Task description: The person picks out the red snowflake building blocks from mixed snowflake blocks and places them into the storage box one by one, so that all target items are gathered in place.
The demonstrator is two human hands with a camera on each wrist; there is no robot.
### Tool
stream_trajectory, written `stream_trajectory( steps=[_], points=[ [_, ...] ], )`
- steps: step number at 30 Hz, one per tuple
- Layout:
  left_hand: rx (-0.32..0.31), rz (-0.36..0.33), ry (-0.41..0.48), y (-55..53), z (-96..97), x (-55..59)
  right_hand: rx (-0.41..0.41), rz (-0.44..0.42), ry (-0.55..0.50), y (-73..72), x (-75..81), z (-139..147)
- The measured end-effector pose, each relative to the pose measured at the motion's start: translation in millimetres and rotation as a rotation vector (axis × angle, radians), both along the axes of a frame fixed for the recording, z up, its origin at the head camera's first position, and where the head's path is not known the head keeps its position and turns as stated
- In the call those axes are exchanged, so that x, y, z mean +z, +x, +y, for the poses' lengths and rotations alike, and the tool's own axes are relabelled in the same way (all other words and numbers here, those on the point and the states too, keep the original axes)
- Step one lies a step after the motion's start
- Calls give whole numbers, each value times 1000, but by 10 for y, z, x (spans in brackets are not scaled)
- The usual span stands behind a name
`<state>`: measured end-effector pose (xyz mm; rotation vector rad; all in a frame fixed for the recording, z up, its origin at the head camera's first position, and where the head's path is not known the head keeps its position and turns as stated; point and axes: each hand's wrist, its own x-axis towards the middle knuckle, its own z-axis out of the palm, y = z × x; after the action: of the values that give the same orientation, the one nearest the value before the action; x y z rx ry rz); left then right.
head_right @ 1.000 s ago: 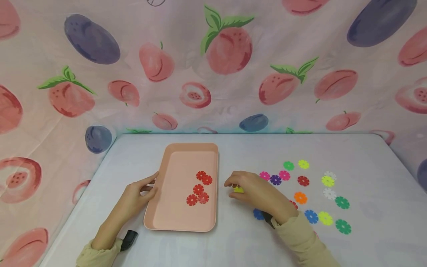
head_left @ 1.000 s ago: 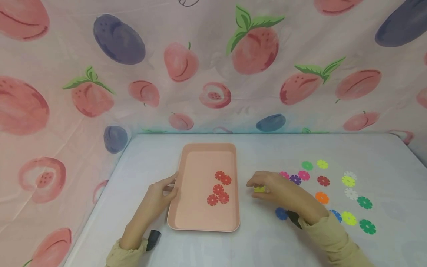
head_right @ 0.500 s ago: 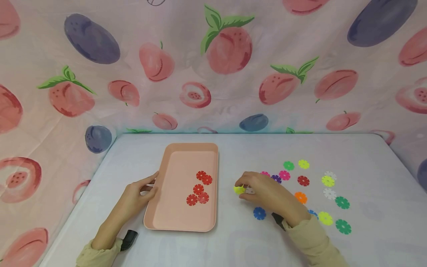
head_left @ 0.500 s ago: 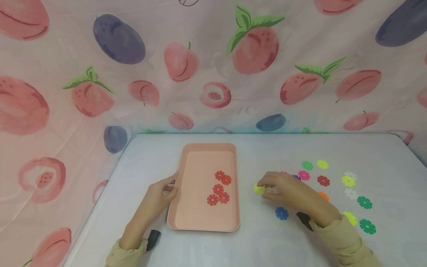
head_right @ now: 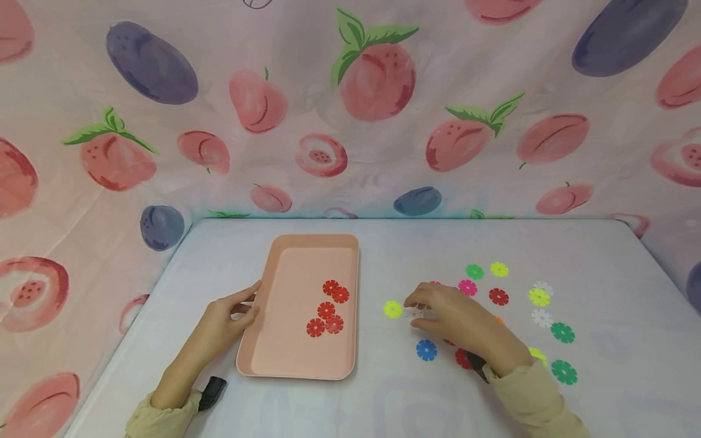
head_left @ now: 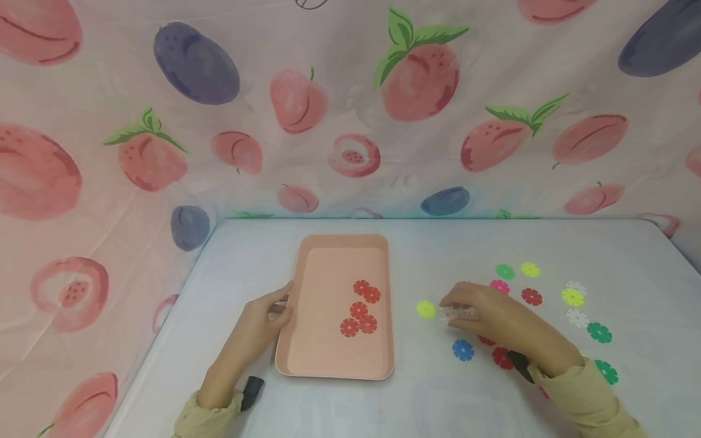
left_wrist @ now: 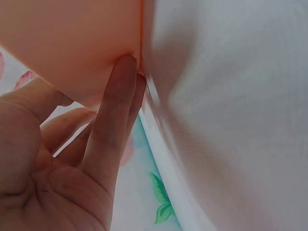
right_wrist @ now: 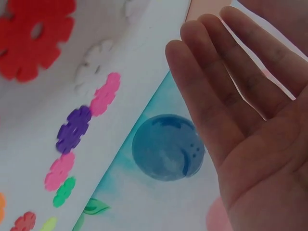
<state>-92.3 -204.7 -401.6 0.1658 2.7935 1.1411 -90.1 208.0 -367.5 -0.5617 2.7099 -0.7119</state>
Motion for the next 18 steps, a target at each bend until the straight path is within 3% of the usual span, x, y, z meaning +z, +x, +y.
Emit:
stream_trajectory(
  steps=[6, 18],
  points=[
    [-5, 3, 8, -13, -5, -24, -1, 19, 25, 27, -16, 101],
    [-11, 12, 5, -14, -8, -20, -38, -36, 22, 103, -16, 243]
  ],
)
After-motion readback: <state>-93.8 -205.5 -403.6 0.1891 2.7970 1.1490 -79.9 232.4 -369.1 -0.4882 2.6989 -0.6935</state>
